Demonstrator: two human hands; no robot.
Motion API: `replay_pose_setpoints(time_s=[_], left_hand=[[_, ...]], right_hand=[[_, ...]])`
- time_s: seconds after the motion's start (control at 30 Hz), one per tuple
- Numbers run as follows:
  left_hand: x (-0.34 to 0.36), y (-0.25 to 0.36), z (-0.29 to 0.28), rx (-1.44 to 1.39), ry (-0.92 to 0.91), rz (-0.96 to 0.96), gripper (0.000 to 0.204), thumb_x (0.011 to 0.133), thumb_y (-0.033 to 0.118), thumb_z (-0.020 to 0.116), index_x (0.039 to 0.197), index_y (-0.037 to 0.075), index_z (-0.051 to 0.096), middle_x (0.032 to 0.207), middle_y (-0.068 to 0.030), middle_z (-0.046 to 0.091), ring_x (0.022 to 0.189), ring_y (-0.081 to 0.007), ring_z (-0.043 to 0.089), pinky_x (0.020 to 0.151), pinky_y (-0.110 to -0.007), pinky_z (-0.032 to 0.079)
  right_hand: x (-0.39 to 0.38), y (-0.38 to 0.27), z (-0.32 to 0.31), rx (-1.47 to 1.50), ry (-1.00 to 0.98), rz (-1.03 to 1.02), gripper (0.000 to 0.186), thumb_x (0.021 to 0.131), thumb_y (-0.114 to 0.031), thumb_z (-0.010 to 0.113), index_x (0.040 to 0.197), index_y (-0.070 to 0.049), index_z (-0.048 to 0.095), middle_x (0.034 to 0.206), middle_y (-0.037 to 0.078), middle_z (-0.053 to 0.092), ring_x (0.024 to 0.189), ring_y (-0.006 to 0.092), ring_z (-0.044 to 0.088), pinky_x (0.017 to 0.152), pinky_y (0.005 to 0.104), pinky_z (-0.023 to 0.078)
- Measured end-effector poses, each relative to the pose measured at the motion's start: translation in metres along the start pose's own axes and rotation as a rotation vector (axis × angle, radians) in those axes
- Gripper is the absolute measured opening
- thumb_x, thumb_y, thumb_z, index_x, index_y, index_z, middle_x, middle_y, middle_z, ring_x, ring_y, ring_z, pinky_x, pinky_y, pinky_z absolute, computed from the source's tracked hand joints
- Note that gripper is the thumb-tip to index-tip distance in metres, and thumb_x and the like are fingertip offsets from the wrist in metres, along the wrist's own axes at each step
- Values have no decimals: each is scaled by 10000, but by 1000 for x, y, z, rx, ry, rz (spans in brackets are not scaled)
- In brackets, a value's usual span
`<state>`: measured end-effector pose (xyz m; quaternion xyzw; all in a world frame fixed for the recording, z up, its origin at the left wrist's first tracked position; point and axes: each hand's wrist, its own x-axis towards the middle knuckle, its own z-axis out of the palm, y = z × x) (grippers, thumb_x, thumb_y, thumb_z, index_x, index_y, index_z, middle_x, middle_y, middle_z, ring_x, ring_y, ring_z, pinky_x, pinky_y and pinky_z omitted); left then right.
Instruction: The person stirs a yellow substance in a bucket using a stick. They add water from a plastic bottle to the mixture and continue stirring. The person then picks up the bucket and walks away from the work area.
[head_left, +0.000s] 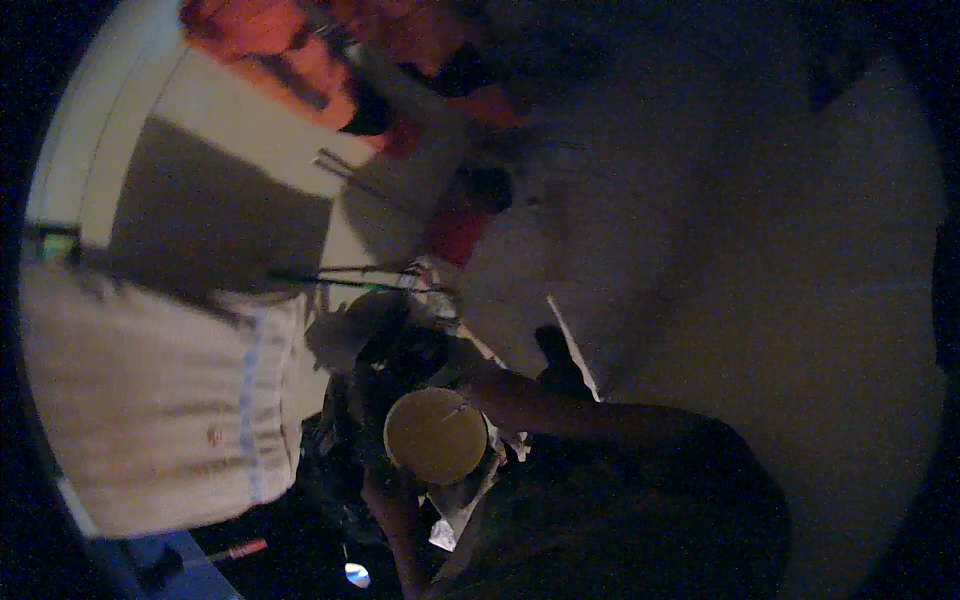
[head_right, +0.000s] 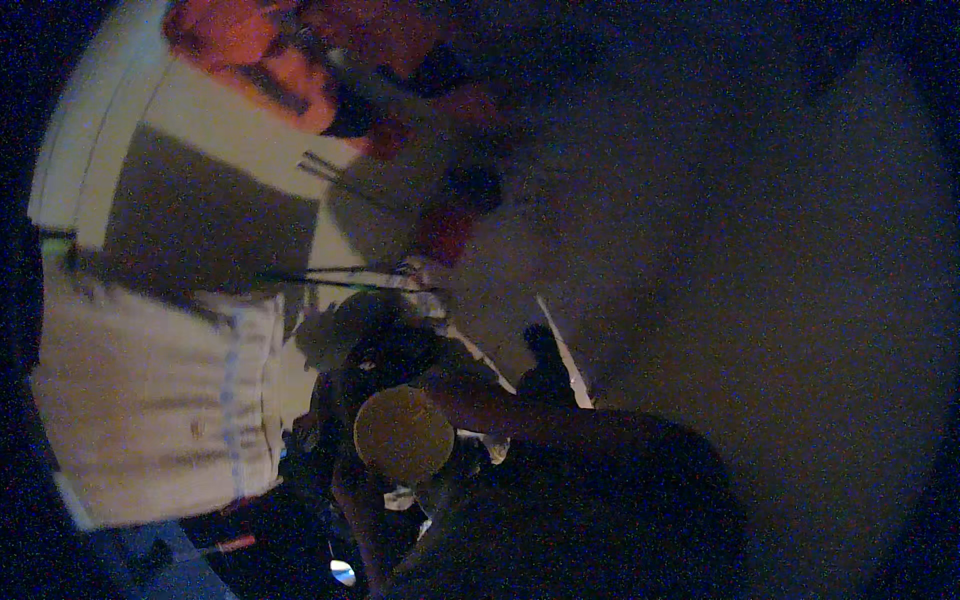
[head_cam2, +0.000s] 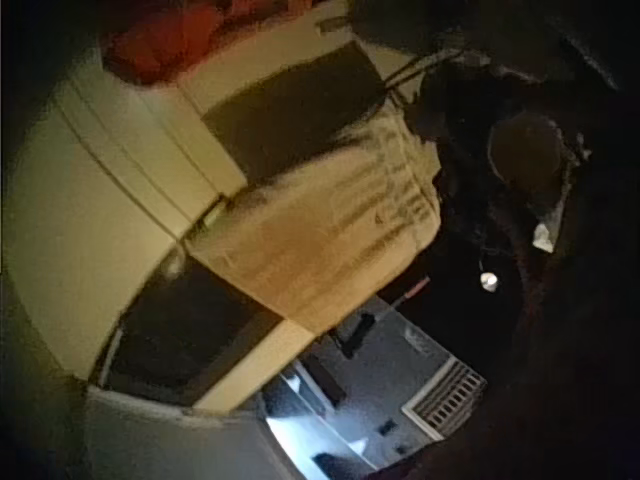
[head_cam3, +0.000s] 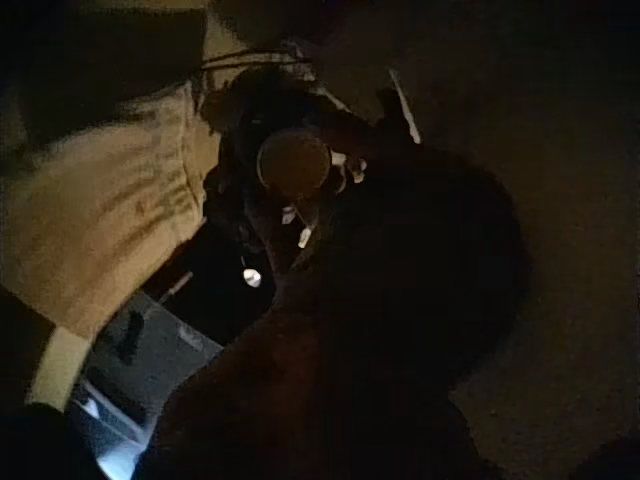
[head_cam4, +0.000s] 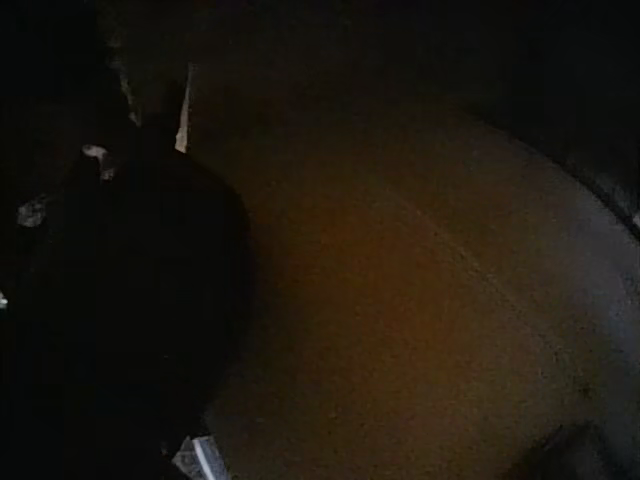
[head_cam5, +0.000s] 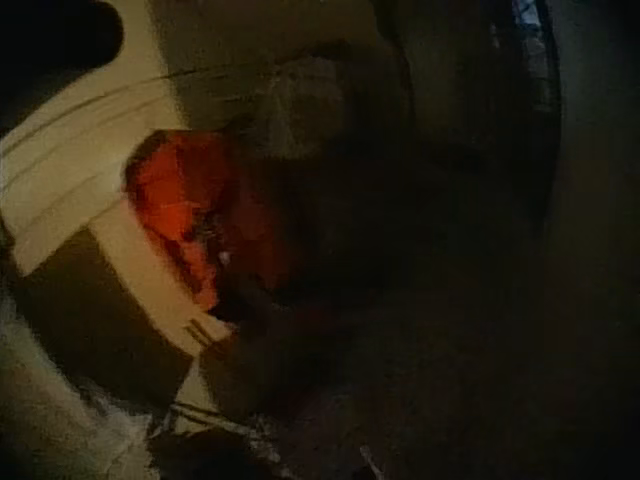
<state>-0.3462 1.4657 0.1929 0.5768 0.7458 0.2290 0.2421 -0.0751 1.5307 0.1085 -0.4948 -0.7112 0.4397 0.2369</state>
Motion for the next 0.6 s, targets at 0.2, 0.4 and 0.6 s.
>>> replay_pose_setpoints(time_s=[0.2,0.4,0.6], left_hand=[[100,131,94,-24,-355,210,244,783,114,753,922,-3,590,741,-84,620,683,-183,561,630,-380,489],[174,180,175,347,-410,498,292,760,190,762,865,15,553,740,-145,639,664,-281,624,629,-414,514],[227,238,239,107,-491,525,359,756,240,765,959,35,550,757,-149,658,704,-306,677,640,-474,523]], right_hand=[[-45,72,-88,7,299,211,225,858,-151,577,1021,-29,674,955,227,677,916,377,684,819,488,548],[-58,85,-150,-168,392,403,239,869,-133,577,1064,-25,664,981,236,668,932,384,678,834,485,544],[-43,108,-228,-225,272,536,318,884,-83,578,1195,-72,639,1159,195,643,1050,341,655,910,463,523]])
